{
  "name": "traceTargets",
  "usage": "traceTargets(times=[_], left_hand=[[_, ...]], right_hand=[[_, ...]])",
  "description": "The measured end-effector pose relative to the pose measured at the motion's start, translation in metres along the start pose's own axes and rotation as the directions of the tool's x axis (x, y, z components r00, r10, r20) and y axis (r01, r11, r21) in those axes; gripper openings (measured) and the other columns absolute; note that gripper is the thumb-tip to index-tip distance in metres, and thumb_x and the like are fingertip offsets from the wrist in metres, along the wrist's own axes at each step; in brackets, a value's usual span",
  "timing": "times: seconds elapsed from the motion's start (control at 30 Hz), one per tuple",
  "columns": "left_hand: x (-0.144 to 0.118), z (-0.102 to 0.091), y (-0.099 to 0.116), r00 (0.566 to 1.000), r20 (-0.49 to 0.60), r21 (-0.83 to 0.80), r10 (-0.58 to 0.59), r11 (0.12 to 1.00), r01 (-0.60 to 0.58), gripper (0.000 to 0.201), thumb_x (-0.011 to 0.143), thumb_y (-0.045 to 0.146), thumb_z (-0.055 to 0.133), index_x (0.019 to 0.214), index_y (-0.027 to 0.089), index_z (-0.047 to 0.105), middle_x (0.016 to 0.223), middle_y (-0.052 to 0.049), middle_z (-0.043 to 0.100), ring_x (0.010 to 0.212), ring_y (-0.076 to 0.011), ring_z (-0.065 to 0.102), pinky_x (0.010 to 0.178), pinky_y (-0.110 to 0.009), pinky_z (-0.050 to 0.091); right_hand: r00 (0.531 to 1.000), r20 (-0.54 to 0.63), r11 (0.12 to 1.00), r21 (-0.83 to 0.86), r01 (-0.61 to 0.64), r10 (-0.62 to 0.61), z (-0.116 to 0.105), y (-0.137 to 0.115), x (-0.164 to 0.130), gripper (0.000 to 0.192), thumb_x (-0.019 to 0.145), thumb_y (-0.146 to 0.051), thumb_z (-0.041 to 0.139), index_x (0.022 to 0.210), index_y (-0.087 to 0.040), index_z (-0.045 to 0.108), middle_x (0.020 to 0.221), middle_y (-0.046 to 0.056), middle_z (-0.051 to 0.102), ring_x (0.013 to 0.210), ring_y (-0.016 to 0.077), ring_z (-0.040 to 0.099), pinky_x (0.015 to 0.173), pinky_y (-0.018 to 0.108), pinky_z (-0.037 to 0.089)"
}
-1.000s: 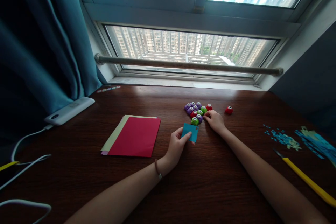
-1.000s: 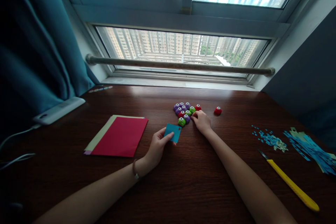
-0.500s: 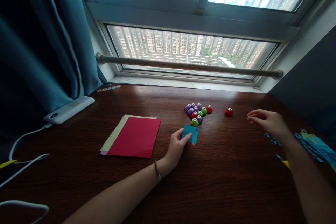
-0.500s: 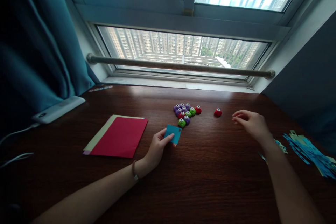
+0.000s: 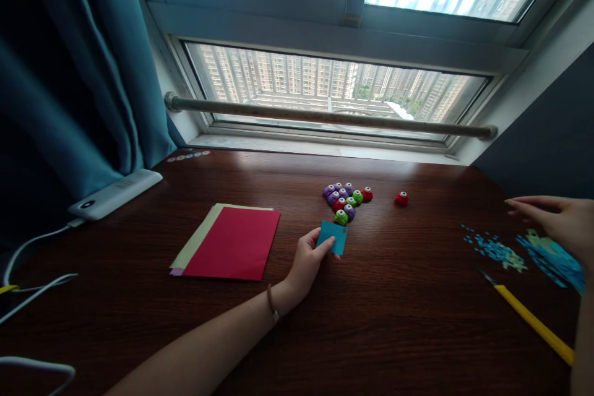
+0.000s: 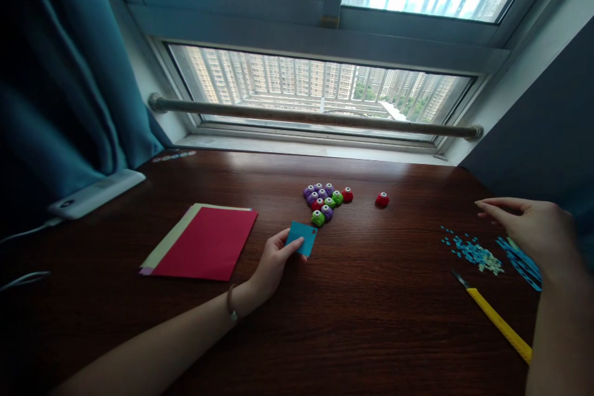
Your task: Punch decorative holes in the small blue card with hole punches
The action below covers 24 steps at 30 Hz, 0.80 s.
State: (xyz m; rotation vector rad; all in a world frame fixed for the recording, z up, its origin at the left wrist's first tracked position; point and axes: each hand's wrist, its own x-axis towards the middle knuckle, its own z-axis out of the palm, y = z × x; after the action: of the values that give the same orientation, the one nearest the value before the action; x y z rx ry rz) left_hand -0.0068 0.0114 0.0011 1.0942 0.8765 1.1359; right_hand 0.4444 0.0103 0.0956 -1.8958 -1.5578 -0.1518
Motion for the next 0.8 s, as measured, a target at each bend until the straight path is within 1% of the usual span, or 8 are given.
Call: traceTargets(times=[0.07, 0.2, 0.3, 0.4, 0.47, 0.53, 0.67, 0.8], left_hand=[[0.0, 0.0, -0.001, 1.0, 0.0, 0.005, -0.001, 1.0, 0.001, 0.02, 0.081, 0.031, 0.058, 0.081, 0.011, 0.057, 0.063, 0.0, 0.057, 0.055, -0.0126, 0.053, 0.057, -0.022, 0.039], [0.001, -0.001, -0.002, 1.0, 0.002, 0.01, -0.01, 1.0, 0.01, 0.02, 0.081, 0.032, 0.058, 0.082, 0.011, 0.058, 0.064, 0.0, 0.058, 0.056, -0.0126, 0.053, 0.057, -0.022, 0.04], [0.001, -0.001, -0.002, 1.0, 0.008, 0.009, -0.01, 1.0, 0.01, 0.02, 0.081, 0.032, 0.058, 0.083, 0.012, 0.058, 0.065, 0.001, 0.059, 0.056, -0.0124, 0.055, 0.057, -0.022, 0.041], [0.001, -0.001, -0.002, 1.0, 0.015, -0.002, -0.014, 1.0, 0.014, 0.02, 0.08, 0.032, 0.06, 0.084, 0.012, 0.059, 0.067, 0.0, 0.06, 0.057, -0.0132, 0.057, 0.058, -0.022, 0.042], [0.001, 0.0, -0.003, 1.0, 0.012, -0.015, -0.026, 1.0, 0.026, 0.02, 0.079, 0.031, 0.061, 0.084, 0.012, 0.059, 0.07, -0.001, 0.062, 0.06, -0.0148, 0.06, 0.06, -0.023, 0.044], [0.001, 0.001, -0.004, 0.999, 0.009, -0.037, -0.037, 0.999, 0.037, 0.021, 0.076, 0.031, 0.063, 0.085, 0.012, 0.059, 0.073, -0.003, 0.064, 0.063, -0.0177, 0.062, 0.064, -0.026, 0.046], [0.001, 0.004, -0.005, 0.999, 0.022, -0.058, -0.032, 0.998, 0.033, 0.023, 0.074, 0.031, 0.065, 0.084, 0.012, 0.059, 0.076, -0.005, 0.066, 0.068, -0.0209, 0.063, 0.068, -0.03, 0.048], [-0.001, 0.003, -0.004, 0.998, 0.056, 0.022, 0.01, 1.0, -0.011, 0.025, 0.079, 0.035, 0.059, 0.087, 0.011, 0.063, 0.082, -0.006, 0.066, 0.074, -0.0197, 0.059, 0.071, -0.029, 0.045]], right_hand=[[0.996, -0.014, 0.994, -0.068, -0.088, 0.087, 0.009, -0.027, -0.002, 0.017, 0.07, -0.044, 0.065, 0.079, -0.029, 0.07, 0.071, 0.004, 0.067, 0.063, 0.0255, 0.062, 0.051, 0.035, 0.042], [0.996, 0.093, 0.999, 0.049, 0.004, -0.009, 0.047, -0.088, -0.005, 0.019, 0.069, -0.041, 0.065, 0.081, -0.027, 0.07, 0.079, 0.004, 0.068, 0.075, 0.0242, 0.062, 0.066, 0.034, 0.047], [0.957, 0.257, 0.971, 0.227, 0.071, -0.131, 0.096, -0.124, -0.005, 0.021, 0.07, -0.037, 0.063, 0.084, -0.022, 0.069, 0.082, 0.004, 0.067, 0.079, 0.023, 0.062, 0.07, 0.032, 0.05], [0.897, 0.292, 0.911, 0.344, 0.225, -0.332, 0.153, -0.146, -0.004, 0.033, 0.076, -0.024, 0.056, 0.107, -0.016, 0.061, 0.104, 0.008, 0.063, 0.09, 0.021, 0.06, 0.078, 0.033, 0.05], [0.871, 0.302, 0.896, 0.346, 0.279, -0.387, 0.186, -0.153, -0.003, 0.042, 0.075, -0.016, 0.055, 0.117, -0.016, 0.055, 0.122, 0.009, 0.053, 0.112, 0.0222, 0.049, 0.097, 0.036, 0.039], [0.853, 0.329, 0.893, 0.342, 0.293, -0.406, 0.209, -0.158, -0.001, 0.043, 0.074, -0.012, 0.055, 0.116, -0.017, 0.055, 0.127, 0.01, 0.048, 0.118, 0.0228, 0.043, 0.102, 0.037, 0.032], [0.848, 0.369, 0.906, 0.332, 0.262, -0.38, 0.223, -0.159, -0.002, 0.033, 0.073, -0.01, 0.056, 0.105, -0.017, 0.06, 0.111, 0.011, 0.057, 0.104, 0.0256, 0.052, 0.094, 0.042, 0.039], [0.877, 0.347, 0.912, 0.356, 0.205, -0.333, 0.203, -0.154, -0.02, 0.031, 0.075, -0.017, 0.057, 0.106, -0.016, 0.056, 0.107, 0.012, 0.057, 0.1, 0.0259, 0.054, 0.091, 0.044, 0.041]])
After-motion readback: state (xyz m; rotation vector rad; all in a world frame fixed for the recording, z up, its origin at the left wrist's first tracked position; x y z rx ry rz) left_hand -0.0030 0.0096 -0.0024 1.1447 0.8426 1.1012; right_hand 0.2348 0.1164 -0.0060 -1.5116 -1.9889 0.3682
